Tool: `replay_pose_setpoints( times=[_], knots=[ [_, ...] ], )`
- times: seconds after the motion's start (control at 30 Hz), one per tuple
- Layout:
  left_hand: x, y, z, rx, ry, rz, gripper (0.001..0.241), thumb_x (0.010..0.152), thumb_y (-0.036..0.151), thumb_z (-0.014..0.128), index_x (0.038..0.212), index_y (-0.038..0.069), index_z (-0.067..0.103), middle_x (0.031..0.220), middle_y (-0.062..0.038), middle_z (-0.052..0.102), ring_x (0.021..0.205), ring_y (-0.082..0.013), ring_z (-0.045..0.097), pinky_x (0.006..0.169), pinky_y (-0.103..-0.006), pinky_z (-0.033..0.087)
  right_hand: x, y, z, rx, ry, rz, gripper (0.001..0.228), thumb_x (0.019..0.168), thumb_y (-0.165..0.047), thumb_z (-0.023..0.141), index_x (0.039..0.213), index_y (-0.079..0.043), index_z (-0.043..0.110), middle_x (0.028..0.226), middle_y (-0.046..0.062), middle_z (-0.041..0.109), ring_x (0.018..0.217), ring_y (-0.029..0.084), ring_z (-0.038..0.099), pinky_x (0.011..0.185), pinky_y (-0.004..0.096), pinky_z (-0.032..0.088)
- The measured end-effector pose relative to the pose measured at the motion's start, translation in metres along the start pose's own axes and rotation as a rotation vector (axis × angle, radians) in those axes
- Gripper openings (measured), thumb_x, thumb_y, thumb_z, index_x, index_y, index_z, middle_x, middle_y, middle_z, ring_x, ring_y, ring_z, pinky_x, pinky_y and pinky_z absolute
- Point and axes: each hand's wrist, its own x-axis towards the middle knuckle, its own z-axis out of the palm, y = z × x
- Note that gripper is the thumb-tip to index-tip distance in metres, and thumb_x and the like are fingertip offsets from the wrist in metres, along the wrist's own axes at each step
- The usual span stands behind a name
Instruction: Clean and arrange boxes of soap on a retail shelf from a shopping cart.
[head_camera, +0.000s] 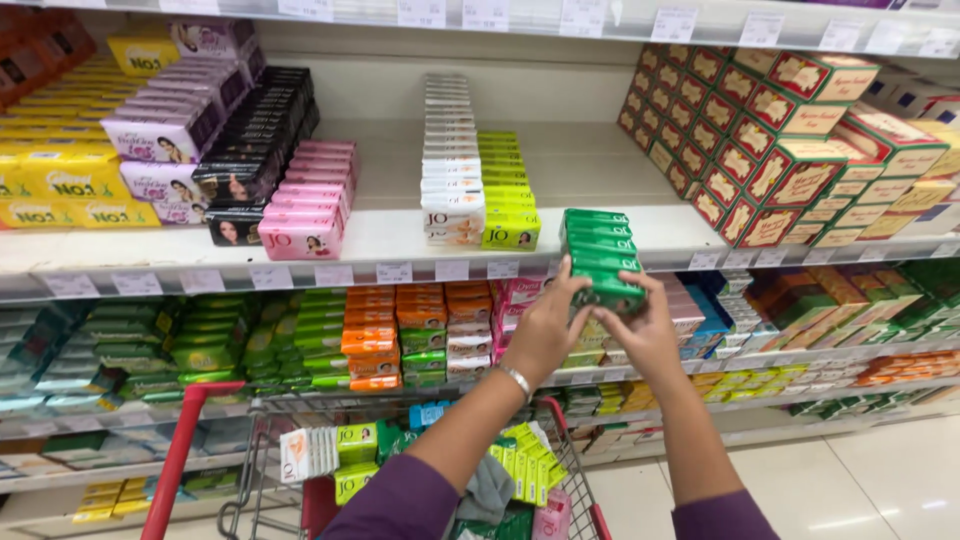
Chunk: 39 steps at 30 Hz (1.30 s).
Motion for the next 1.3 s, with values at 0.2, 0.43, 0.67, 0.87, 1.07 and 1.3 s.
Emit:
replay_pose_setpoints(
  times=[0.2,0.43,0.67,0.87,1.07,1.3],
  knots=[
    [0.046,-0.041,0.016,0.149,-0.002,-0.109,0.043,0.093,0.015,0.071,0.131,0.002,0.053,0.149,-0.033,0.046,0.12,-0.043,0.063,0.092,-0.0459,0.057,0.08,-0.017,0.019,-0.758,-0.029,0.224,0.061,0.089,-0.025,0.078,0.142,-0.02,0.049,0.108,0.012,0.072,0.096,0.022,0.071,0.082,0.036,0.056],
    [0.057,-0.062,0.016,0.66,0.155,0.213,0.033,0.096,0.009,0.064,0.127,0.0,0.063,0.138,-0.015,0.061,0.134,-0.0352,0.054,0.117,-0.0482,0.04,0.112,0.002,0.019,-0.726,-0.146,-0.059,0.057,0.088,-0.022,0.076,0.14,-0.02,0.054,0.112,0.015,0.072,0.094,0.028,0.07,0.086,0.041,0.054],
    [0.064,-0.077,0.012,0.637,0.056,0.188,0.044,0.083,0.007,0.065,0.127,0.0,0.062,0.136,-0.016,0.063,0.127,-0.0339,0.057,0.114,-0.0467,0.043,0.124,0.022,0.024,-0.815,-0.095,-0.023,0.057,0.09,-0.025,0.077,0.141,-0.022,0.052,0.097,0.014,0.073,0.092,0.031,0.071,0.084,0.043,0.053],
    [0.058,-0.087,0.019,0.651,0.067,0.21,0.045,0.087,0.005,0.066,0.131,-0.001,0.06,0.141,-0.016,0.06,0.129,-0.0326,0.056,0.117,-0.045,0.042,0.119,0.033,0.024,-0.853,-0.066,-0.187,0.057,0.091,-0.027,0.076,0.142,-0.018,0.052,0.104,0.013,0.073,0.098,0.033,0.07,0.093,0.047,0.047],
    [0.04,-0.082,0.007,0.615,0.01,0.187,0.062,0.087,0.006,0.064,0.147,-0.001,0.049,0.154,-0.017,0.049,0.144,-0.0331,0.047,0.124,-0.0455,0.035,0.106,0.04,0.033,-0.884,0.01,-0.309,0.065,0.096,-0.026,0.074,0.151,-0.009,0.045,0.13,0.019,0.066,0.112,0.037,0.062,0.106,0.049,0.04],
    [-0.042,-0.063,-0.024,0.511,-0.065,0.056,0.07,0.089,0.002,0.06,0.156,0.004,0.041,0.162,-0.019,0.041,0.154,-0.0338,0.036,0.128,-0.0492,0.031,0.026,0.026,0.078,-0.961,0.244,-0.33,0.044,0.1,-0.004,0.066,0.143,-0.008,0.058,0.154,0.019,0.056,0.149,0.04,0.043,0.126,0.051,0.022]
  ],
)
